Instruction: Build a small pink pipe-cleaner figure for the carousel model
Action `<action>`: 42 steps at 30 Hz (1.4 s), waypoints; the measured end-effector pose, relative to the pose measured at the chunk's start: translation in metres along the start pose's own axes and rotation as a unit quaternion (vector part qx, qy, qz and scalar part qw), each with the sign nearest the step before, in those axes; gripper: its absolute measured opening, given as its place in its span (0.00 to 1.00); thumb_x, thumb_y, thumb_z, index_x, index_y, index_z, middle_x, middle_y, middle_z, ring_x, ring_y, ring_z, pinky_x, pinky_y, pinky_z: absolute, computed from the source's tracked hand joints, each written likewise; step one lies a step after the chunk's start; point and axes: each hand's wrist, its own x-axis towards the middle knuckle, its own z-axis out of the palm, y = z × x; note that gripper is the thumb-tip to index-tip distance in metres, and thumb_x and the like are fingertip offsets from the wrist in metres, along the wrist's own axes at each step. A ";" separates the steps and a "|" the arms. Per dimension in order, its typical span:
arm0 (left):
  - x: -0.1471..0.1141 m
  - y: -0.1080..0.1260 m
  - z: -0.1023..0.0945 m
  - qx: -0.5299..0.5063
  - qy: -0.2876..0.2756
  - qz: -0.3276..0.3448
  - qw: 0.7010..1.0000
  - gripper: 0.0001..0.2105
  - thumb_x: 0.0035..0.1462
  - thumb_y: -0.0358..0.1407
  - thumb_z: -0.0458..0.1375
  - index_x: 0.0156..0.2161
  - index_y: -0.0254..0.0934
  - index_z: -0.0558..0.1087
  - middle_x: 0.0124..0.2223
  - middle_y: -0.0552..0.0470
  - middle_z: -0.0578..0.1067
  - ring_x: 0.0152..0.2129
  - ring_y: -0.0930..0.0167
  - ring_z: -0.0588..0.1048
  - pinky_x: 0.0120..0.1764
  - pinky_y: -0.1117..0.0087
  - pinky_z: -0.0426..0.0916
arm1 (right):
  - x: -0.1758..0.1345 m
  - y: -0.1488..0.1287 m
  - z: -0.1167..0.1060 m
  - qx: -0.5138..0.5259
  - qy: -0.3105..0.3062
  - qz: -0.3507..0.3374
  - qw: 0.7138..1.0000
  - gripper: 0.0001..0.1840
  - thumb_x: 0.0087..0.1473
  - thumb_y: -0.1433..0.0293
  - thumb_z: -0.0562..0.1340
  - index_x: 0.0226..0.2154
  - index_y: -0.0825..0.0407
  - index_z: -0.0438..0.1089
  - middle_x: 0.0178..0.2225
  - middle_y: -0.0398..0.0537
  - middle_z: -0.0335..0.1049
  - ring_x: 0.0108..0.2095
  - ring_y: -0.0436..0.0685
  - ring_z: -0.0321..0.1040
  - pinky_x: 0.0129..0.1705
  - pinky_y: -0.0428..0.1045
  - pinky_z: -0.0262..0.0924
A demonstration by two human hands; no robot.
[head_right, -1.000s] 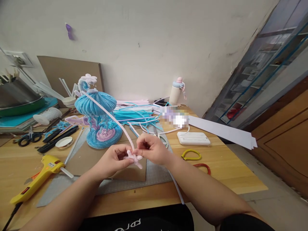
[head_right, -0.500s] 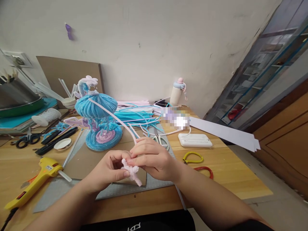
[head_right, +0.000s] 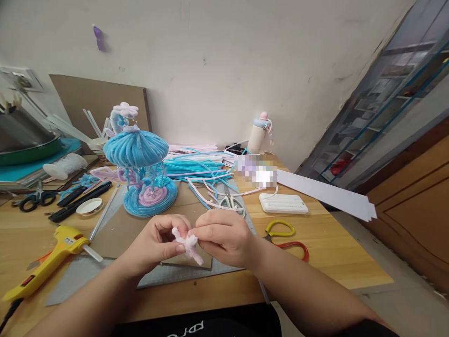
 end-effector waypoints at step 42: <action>-0.003 -0.005 0.004 0.371 0.098 0.345 0.856 0.18 0.46 0.17 0.56 0.41 0.36 0.69 0.39 0.45 0.74 0.37 0.67 0.74 0.38 0.65 0.70 | -0.006 0.004 0.012 -0.018 0.062 0.043 0.997 0.11 0.52 0.79 0.59 0.40 0.53 0.69 0.30 0.48 0.70 0.30 0.51 0.67 0.32 0.46 0.65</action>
